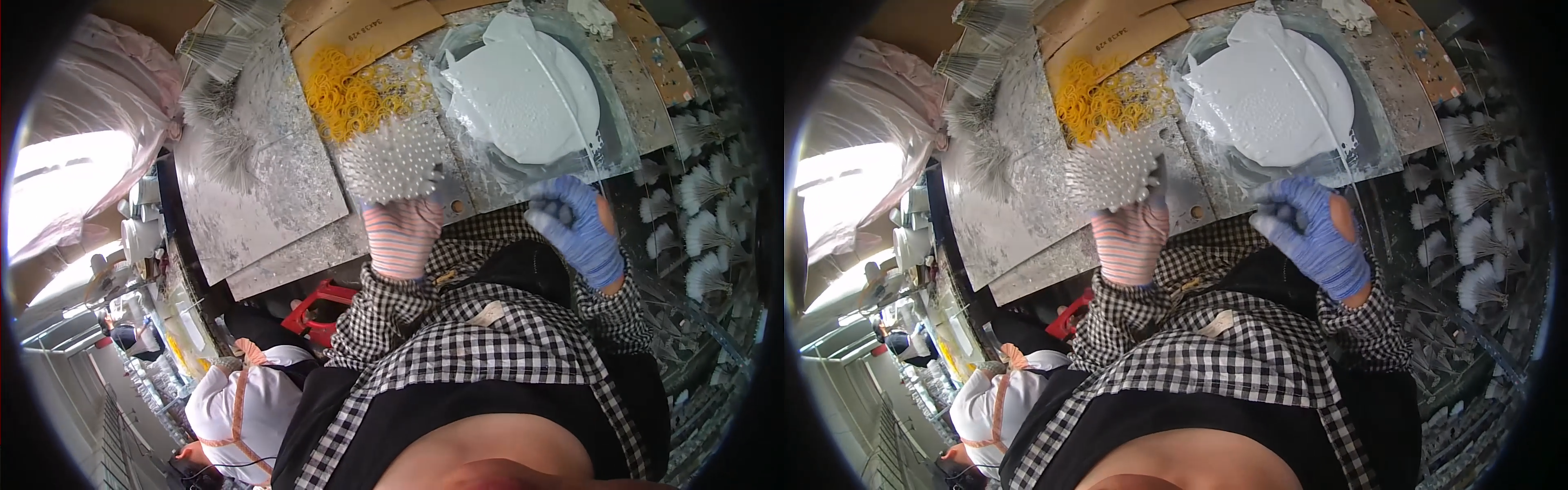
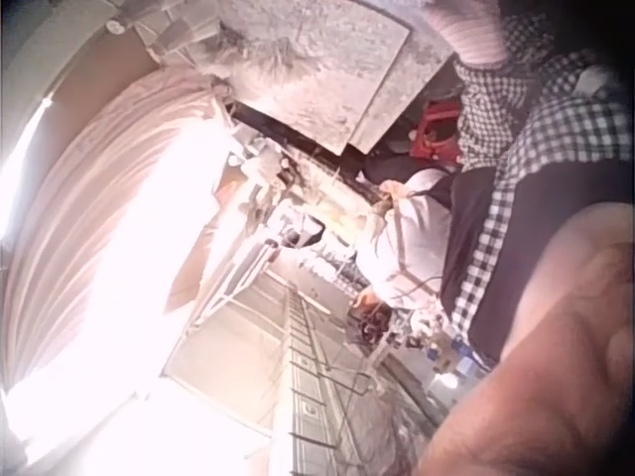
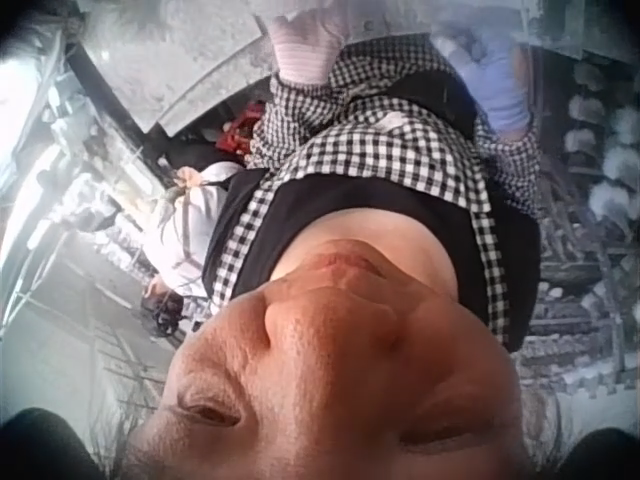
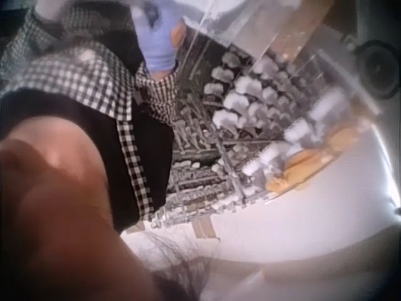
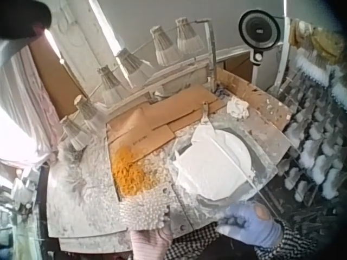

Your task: The person is bundling bristles and securing them with rubber bands as part of a brush manufacturing process.

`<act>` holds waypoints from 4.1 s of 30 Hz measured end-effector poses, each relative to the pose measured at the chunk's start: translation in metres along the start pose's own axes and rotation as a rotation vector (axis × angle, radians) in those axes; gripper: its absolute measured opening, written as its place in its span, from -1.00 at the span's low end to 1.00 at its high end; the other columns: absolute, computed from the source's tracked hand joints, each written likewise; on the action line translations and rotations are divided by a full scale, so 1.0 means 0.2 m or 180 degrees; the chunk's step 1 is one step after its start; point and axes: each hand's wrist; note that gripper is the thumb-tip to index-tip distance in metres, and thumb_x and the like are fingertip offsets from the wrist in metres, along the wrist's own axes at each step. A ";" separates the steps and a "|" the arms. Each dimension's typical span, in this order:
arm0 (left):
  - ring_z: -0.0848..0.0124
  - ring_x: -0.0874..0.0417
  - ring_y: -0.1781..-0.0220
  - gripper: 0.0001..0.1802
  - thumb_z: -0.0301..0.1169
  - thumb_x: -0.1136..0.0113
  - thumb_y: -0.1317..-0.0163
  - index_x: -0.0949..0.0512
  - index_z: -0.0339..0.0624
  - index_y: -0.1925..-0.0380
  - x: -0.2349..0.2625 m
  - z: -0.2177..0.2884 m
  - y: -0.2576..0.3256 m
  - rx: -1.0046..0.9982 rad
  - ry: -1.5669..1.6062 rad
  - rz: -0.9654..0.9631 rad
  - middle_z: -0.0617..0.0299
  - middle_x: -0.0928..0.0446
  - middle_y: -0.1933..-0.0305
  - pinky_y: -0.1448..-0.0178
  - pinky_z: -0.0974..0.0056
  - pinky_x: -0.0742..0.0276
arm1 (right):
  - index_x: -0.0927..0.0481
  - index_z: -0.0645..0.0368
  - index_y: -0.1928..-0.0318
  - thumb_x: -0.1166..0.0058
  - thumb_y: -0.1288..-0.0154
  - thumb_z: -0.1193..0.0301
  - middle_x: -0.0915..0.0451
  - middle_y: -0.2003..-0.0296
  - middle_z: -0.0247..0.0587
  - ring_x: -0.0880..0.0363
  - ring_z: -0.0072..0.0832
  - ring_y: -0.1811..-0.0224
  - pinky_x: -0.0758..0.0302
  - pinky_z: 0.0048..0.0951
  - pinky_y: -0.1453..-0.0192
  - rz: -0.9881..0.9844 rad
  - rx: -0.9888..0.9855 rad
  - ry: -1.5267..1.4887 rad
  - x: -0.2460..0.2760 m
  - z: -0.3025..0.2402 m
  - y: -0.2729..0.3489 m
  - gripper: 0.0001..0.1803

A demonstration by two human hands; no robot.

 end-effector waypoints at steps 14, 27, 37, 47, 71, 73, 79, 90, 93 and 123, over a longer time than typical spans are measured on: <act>0.29 -0.44 -0.41 -0.45 -0.56 -0.12 -0.40 -0.27 -0.32 -0.37 0.26 -0.13 0.10 -0.0207 -0.0797 0.0769 0.10 -0.41 -0.41 -0.54 0.24 -0.33 | -0.77 0.19 0.22 -0.40 -0.20 0.42 -0.70 0.35 -0.31 -0.58 -0.62 0.41 -0.54 -0.55 0.29 -0.0361 -0.0046 0.0351 -0.11 0.00 -0.03 -0.84; 0.16 -0.52 -0.32 -0.57 -0.34 0.10 -0.55 -0.33 -0.26 -0.34 0.17 -0.14 0.11 -0.0386 0.0455 0.0700 0.00 -0.42 -0.39 -0.33 0.10 -0.61 | -0.74 0.21 0.29 -0.38 -0.22 0.33 -0.66 0.47 -0.34 -0.44 -0.65 0.50 -0.44 -0.54 0.36 -0.0387 -0.0128 0.0348 -0.13 0.01 -0.01 -0.81; 0.12 -0.48 -0.39 -0.44 -0.05 0.02 -0.53 -0.37 -0.13 -0.37 0.07 -0.03 0.07 -0.0755 0.0262 0.0800 0.10 -0.45 -0.39 -0.46 -0.06 -0.44 | -0.68 0.30 0.29 -0.25 -0.38 0.30 -0.64 0.51 -0.25 -0.58 -0.58 0.49 -0.51 -0.49 0.33 -0.0299 -0.0218 -0.0163 -0.15 -0.02 -0.02 -0.74; 0.17 -0.44 -0.41 -0.45 -0.07 -0.02 -0.51 -0.40 -0.20 -0.33 0.03 0.00 0.07 -0.1279 -0.1153 0.0284 0.09 -0.45 -0.39 -0.52 0.03 -0.31 | -0.68 0.36 0.19 -0.25 -0.37 0.35 -0.67 0.45 -0.14 -0.63 -0.48 0.46 -0.55 -0.43 0.32 -0.0088 0.0124 -0.0032 -0.13 0.00 -0.03 -0.74; 0.06 -0.56 -0.26 -0.40 -0.30 -0.37 -0.26 -0.36 -0.14 -0.24 -0.05 0.28 0.17 -0.2050 -0.2085 0.0355 -0.09 -0.55 -0.20 -0.43 -0.11 -0.42 | -0.19 -0.32 -0.52 -0.17 -0.30 0.00 -0.15 -0.52 -0.18 -0.13 -0.09 -0.55 -0.06 0.05 -0.62 0.1931 0.1404 0.4573 0.70 -1.21 -1.99 -0.19; 0.08 -0.56 -0.25 -0.40 -0.31 -0.37 -0.25 -0.36 -0.16 -0.23 -0.05 0.28 0.16 -0.2120 -0.1995 0.0437 -0.08 -0.56 -0.19 -0.43 -0.09 -0.42 | -0.20 -0.31 -0.52 -0.15 -0.31 0.02 -0.17 -0.51 -0.16 -0.15 -0.09 -0.54 -0.05 0.04 -0.62 0.1969 0.1272 0.4651 0.70 -1.23 -2.03 -0.21; 0.11 -0.57 -0.23 -0.42 -0.32 -0.37 -0.24 -0.38 -0.17 -0.21 -0.12 0.25 0.14 -0.2061 -0.2115 0.0330 -0.04 -0.58 -0.16 -0.42 -0.06 -0.42 | -0.28 -0.26 -0.47 -0.12 -0.33 0.01 -0.34 -0.42 -0.16 -0.26 -0.14 -0.50 0.01 0.07 -0.62 0.1583 0.0751 0.4901 0.71 -1.34 -2.01 -0.27; 0.13 -0.55 -0.25 -0.33 -0.29 -0.36 -0.24 -0.30 -0.21 -0.29 -0.14 0.26 0.22 -0.2110 -0.2097 0.0599 -0.09 -0.53 -0.21 -0.43 0.00 -0.39 | -0.24 -0.23 -0.50 -0.11 -0.31 -0.04 -0.32 -0.45 -0.13 -0.12 -0.05 -0.57 0.12 0.20 -0.64 0.1721 0.0415 0.4993 0.91 -1.37 -1.97 -0.22; 0.16 -0.54 -0.26 -0.34 -0.30 -0.35 -0.25 -0.31 -0.23 -0.29 -0.12 0.28 0.22 -0.2046 -0.2072 0.0711 -0.07 -0.53 -0.21 -0.44 0.05 -0.37 | -0.23 -0.25 -0.50 -0.12 -0.30 -0.05 -0.31 -0.46 -0.13 -0.14 -0.05 -0.56 0.10 0.19 -0.64 0.1897 0.0356 0.5251 0.84 -1.36 -1.98 -0.21; 0.12 -0.52 -0.31 -0.31 -0.36 -0.30 -0.28 -0.23 -0.29 -0.35 -0.09 0.33 0.31 -0.2050 -0.2084 0.0814 -0.12 -0.49 -0.27 -0.46 0.04 -0.36 | -0.53 -0.09 -0.28 -0.13 -0.18 -0.24 -0.62 -0.15 -0.23 -0.58 -0.27 -0.22 -0.40 0.05 -0.29 0.0157 0.1134 0.5934 -0.03 -1.53 -1.87 -0.24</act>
Point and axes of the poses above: each hand's wrist, its own y-axis away from the middle knuckle, its own x-axis out of the back of the hand, z = x × y
